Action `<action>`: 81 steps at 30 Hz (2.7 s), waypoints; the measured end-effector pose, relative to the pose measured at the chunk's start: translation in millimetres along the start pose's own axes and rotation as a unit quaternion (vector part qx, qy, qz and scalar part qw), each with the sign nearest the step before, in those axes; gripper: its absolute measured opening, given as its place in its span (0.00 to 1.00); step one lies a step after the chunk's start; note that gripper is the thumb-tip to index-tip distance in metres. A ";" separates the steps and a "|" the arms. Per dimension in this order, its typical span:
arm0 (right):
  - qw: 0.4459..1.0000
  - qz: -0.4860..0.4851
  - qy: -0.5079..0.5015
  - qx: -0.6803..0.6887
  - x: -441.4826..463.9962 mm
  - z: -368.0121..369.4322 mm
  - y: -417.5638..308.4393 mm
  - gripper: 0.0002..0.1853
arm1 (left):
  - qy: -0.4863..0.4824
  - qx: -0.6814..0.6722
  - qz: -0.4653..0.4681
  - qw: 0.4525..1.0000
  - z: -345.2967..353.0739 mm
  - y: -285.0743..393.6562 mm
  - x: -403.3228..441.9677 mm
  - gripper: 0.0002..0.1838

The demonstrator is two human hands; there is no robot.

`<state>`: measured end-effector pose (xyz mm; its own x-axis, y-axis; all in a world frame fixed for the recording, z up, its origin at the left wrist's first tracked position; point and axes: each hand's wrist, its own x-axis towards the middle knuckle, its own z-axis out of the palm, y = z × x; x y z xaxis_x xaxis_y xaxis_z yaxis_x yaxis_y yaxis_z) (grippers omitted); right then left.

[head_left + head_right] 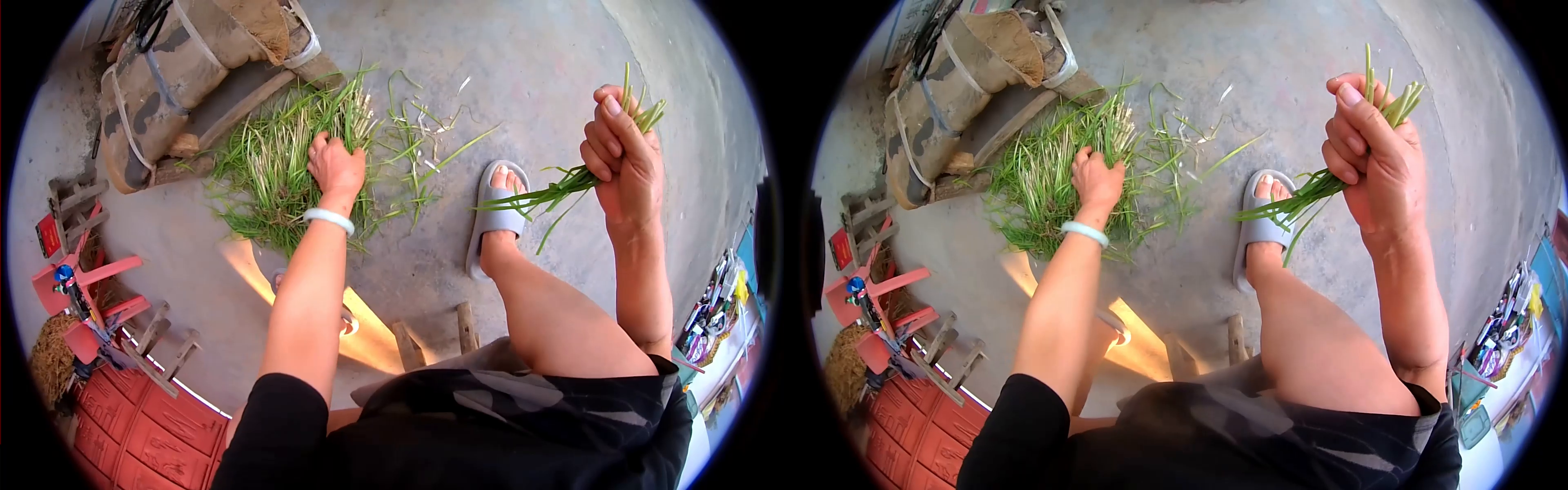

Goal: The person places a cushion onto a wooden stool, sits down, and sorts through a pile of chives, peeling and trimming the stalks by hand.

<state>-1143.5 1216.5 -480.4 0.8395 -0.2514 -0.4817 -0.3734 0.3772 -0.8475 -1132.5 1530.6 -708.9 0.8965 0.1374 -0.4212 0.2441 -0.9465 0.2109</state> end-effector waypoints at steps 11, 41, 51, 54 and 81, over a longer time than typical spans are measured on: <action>1.000 0.014 -0.023 0.015 -8.7 7.4 0.3 0.08 | -0.091 -0.512 0.012 0.854 -115.1 -41.8 -56.2 0.09; 0.998 0.038 -0.043 -0.006 -11.6 18.1 -0.5 0.09 | -0.049 0.104 0.357 0.927 -50.9 -89.8 -63.5 0.14; 0.998 0.035 -0.049 0.002 -7.6 8.9 2.2 0.09 | -0.128 0.105 0.399 0.902 -128.1 -137.4 -76.3 0.11; 0.998 0.044 -0.050 0.008 -8.8 13.4 0.8 0.11 | -0.083 0.008 0.291 0.953 -118.5 -101.1 -71.4 0.08; 0.958 -0.014 -0.288 -0.011 -22.2 35.0 6.1 0.14 | -0.215 -0.633 0.100 0.737 -211.9 -16.6 -66.9 0.05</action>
<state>-1150.5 1255.6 -467.1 0.9254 0.2741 -0.2617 -0.3506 0.3572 -0.8657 -1118.2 1599.0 -497.3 0.8282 -0.3301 -0.4529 0.5160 0.1337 0.8461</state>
